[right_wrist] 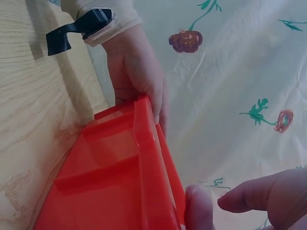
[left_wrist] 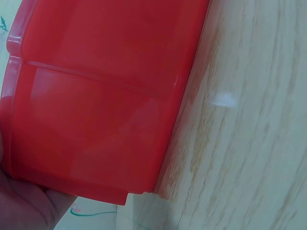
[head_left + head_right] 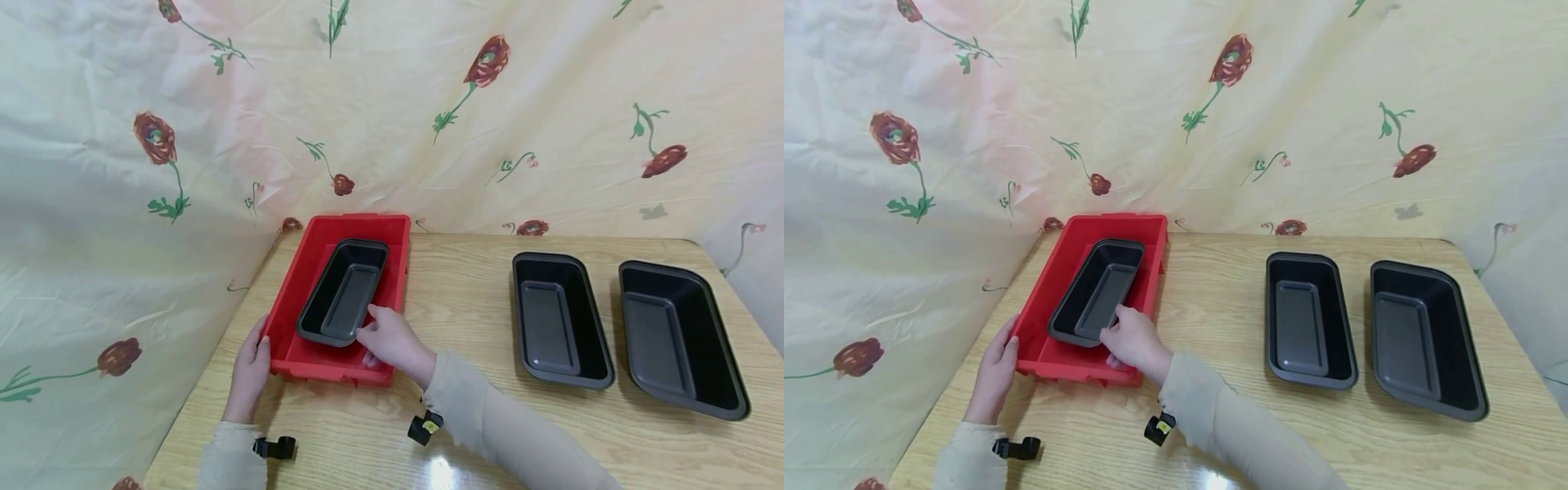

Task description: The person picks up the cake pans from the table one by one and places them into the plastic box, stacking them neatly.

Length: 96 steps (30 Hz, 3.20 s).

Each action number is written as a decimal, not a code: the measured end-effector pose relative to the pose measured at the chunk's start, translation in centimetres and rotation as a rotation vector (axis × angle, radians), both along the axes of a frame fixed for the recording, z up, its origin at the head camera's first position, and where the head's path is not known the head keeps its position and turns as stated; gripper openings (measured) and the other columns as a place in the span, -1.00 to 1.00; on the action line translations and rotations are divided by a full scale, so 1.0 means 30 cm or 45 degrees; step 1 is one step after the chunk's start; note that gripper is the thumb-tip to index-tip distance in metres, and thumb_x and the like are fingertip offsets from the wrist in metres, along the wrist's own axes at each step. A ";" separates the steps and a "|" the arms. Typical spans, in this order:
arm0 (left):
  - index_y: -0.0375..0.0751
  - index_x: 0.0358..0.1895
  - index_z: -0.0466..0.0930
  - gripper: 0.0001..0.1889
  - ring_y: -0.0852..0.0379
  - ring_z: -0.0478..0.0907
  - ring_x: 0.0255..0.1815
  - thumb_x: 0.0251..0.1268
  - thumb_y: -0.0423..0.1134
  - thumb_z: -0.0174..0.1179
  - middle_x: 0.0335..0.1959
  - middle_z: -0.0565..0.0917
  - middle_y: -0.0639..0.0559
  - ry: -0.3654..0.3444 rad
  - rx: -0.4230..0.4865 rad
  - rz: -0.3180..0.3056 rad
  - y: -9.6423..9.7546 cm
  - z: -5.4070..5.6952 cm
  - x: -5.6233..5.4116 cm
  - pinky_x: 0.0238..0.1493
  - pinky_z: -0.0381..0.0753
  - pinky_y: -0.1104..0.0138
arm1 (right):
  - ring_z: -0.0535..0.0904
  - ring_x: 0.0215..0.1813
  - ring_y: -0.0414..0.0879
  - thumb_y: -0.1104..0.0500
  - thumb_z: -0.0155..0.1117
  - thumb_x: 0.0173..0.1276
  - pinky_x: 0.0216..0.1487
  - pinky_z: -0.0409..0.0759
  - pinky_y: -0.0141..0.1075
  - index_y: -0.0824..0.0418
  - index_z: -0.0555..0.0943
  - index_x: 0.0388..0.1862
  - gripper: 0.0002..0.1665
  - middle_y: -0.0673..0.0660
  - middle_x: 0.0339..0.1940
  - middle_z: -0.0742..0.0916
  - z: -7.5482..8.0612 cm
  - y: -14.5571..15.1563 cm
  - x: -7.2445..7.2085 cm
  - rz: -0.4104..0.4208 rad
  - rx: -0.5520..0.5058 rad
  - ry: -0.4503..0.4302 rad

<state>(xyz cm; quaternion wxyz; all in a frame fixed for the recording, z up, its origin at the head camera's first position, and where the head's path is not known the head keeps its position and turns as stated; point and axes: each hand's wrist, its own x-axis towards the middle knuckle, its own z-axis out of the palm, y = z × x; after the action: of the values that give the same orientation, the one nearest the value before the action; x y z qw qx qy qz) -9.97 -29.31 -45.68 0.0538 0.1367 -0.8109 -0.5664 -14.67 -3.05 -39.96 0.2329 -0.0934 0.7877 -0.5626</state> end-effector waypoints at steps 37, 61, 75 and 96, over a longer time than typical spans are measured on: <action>-0.12 0.56 0.03 -0.47 -0.20 0.19 0.41 0.59 -0.31 -0.26 0.51 0.13 -0.20 0.018 0.004 0.006 0.005 -0.006 0.005 0.34 0.30 -0.02 | 0.60 -0.55 0.00 0.30 0.12 0.41 -0.50 0.62 -0.19 0.24 0.45 0.33 -0.49 0.26 0.11 0.64 0.055 0.222 0.103 0.066 -0.169 0.174; -0.11 0.56 0.01 -0.47 -0.18 0.19 0.41 0.60 -0.29 -0.27 0.52 0.13 -0.18 0.004 -0.006 -0.012 0.011 0.006 0.011 0.34 0.30 0.00 | 0.61 -0.49 0.06 0.21 0.14 0.47 -0.52 0.61 -0.19 0.25 0.42 0.35 -0.51 0.20 0.09 0.66 0.070 0.449 0.154 -0.061 -0.126 0.227; -0.05 0.57 0.00 -0.47 -0.19 0.17 0.43 0.61 -0.24 -0.26 0.52 0.13 -0.15 -0.019 -0.033 0.000 0.022 0.003 0.011 0.31 0.34 0.00 | 0.61 -0.51 0.00 0.23 0.14 0.47 -0.55 0.58 -0.24 0.28 0.44 0.34 -0.51 0.22 0.06 0.68 0.053 0.566 0.182 -0.130 -0.090 0.316; 0.02 0.58 -0.03 -0.46 -0.14 0.15 0.44 0.61 -0.19 -0.28 0.54 0.09 -0.09 -0.063 -0.045 0.010 0.015 -0.005 0.018 0.33 0.32 0.00 | 0.60 -0.48 -0.04 0.19 0.09 0.52 -0.53 0.61 -0.20 0.32 0.43 0.33 -0.54 0.27 0.02 0.67 0.005 0.709 0.223 -0.285 -0.080 0.401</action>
<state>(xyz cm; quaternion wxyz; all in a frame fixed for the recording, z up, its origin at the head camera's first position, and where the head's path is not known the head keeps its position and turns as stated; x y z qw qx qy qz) -9.43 -28.87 -45.82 0.0384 0.1531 -0.8213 -0.5482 -7.98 18.23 -39.81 0.0397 -0.0992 0.8019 -0.5878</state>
